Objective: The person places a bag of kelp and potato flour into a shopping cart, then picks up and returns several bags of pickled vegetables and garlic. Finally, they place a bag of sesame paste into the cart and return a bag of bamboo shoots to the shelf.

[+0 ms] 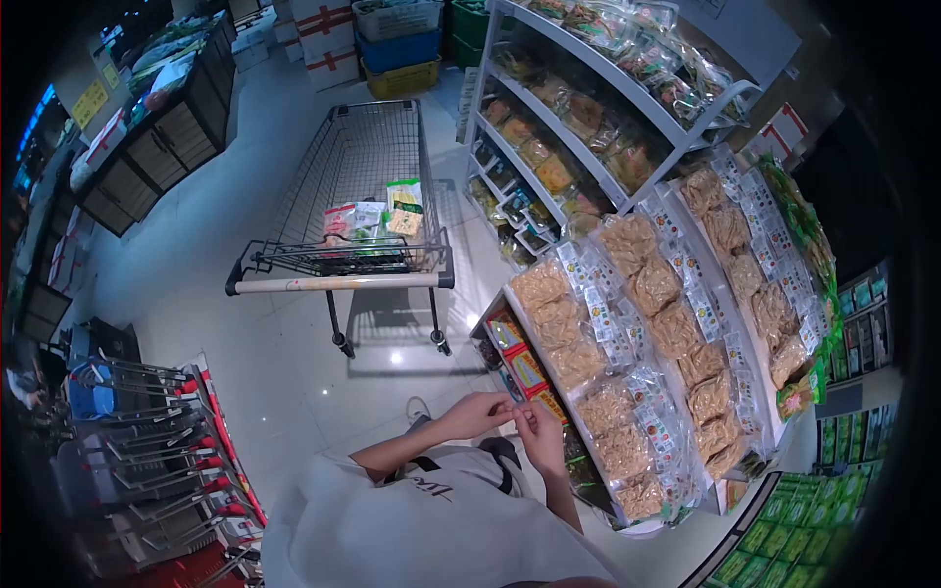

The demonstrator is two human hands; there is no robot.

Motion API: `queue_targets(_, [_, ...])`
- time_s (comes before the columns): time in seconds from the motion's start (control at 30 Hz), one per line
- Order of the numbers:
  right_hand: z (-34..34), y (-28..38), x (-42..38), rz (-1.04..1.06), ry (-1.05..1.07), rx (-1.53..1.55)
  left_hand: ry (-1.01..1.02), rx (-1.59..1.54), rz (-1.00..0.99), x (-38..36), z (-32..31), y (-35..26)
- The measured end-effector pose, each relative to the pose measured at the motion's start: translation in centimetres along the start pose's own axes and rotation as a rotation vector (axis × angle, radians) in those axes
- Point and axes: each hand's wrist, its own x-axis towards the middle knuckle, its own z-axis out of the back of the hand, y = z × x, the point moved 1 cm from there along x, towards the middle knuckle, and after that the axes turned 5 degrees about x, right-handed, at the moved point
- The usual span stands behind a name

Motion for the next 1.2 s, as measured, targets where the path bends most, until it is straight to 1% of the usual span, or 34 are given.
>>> queue_targets(0.03, [-2.2, 1.0, 1.1, 0.021, 0.041, 0.017, -0.092, 0.102, -0.003, -1.5, 2.5, 0.0])
queue_targets(0.1, [-5.4, 4.4, 3.3, -0.054, 0.203, 0.12, -0.227, 0.247, 0.004, -4.6, 6.5, 1.4])
queue_targets(0.13, [-6.8, 6.1, 4.3, -0.017, 0.266, 0.038, -0.3, 0.217, 0.034, -6.2, 8.3, 2.3])
queue_targets(0.17, [-7.9, 7.8, 5.5, 0.119, 0.319, -0.106, -0.371, 0.18, 0.061, -7.6, 9.6, 3.1])
queue_targets(0.23, [-10.4, 9.8, 7.7, 0.339, 0.354, -0.187, -0.512, 0.126, 0.121, -10.6, 10.9, 4.6])
queue_targets(0.3, [-12.5, 11.3, 10.3, 0.413, 0.428, -0.234, -0.667, 0.105, 0.182, -12.9, 11.8, 5.9])
queue_targets(0.37, [-14.0, 13.2, 12.9, 0.488, 0.465, -0.321, -0.706, 0.031, 0.229, -14.8, 12.5, 7.0])
queue_targets(0.43, [-16.0, 14.1, 15.5, 0.491, 0.466, -0.256, -0.757, -0.023, 0.285, -16.2, 13.3, 7.7])
queue_targets(0.53, [-18.4, 15.3, 18.9, 0.55, 0.412, -0.261, -0.877, -0.115, 0.375, -17.0, 15.9, 8.9])
queue_targets(0.57, [-19.0, 15.5, 20.0, 0.563, 0.388, -0.259, -0.98, 0.027, 0.388, -16.8, 17.2, 9.2])
queue_targets(0.6, [-19.6, 15.5, 21.0, 0.651, 0.312, -0.258, -1.078, 0.174, 0.395, -16.5, 18.8, 9.5])
queue_targets(0.63, [-20.2, 14.8, 22.2, 0.696, 0.233, -0.281, -1.17, 0.325, 0.396, -16.0, 20.5, 9.7])
queue_targets(0.7, [-21.4, 11.9, 24.4, 0.776, 0.06, -0.323, -1.263, 0.66, 0.305, -14.6, 24.5, 9.7])
queue_targets(0.73, [-21.1, 10.6, 25.2, 0.88, -0.008, -0.467, -1.3, 0.835, 0.244, -13.8, 26.7, 9.7])
queue_targets(0.8, [-21.3, 8.0, 26.0, 0.884, 0.014, -0.495, -1.272, 0.903, 0.149, -11.7, 30.6, 10.6])
queue_targets(0.83, [-21.5, 8.1, 26.3, 0.844, -0.005, -0.496, -1.265, 0.935, 0.099, -10.4, 32.4, 11.1])
queue_targets(0.93, [-21.8, 9.0, 27.0, 0.751, -0.083, -0.455, -1.194, 0.75, 0.257, -6.0, 34.8, 13.8])
queue_targets(1.03, [-22.0, 9.9, 28.5, 0.639, -0.134, -0.419, -1.105, 0.641, 0.33, -5.6, 34.5, 14.3])
queue_targets(1.2, [-21.9, 10.6, 31.3, 0.522, -0.063, -0.401, -1.013, 0.693, 0.502, -3.4, 36.2, 14.2])
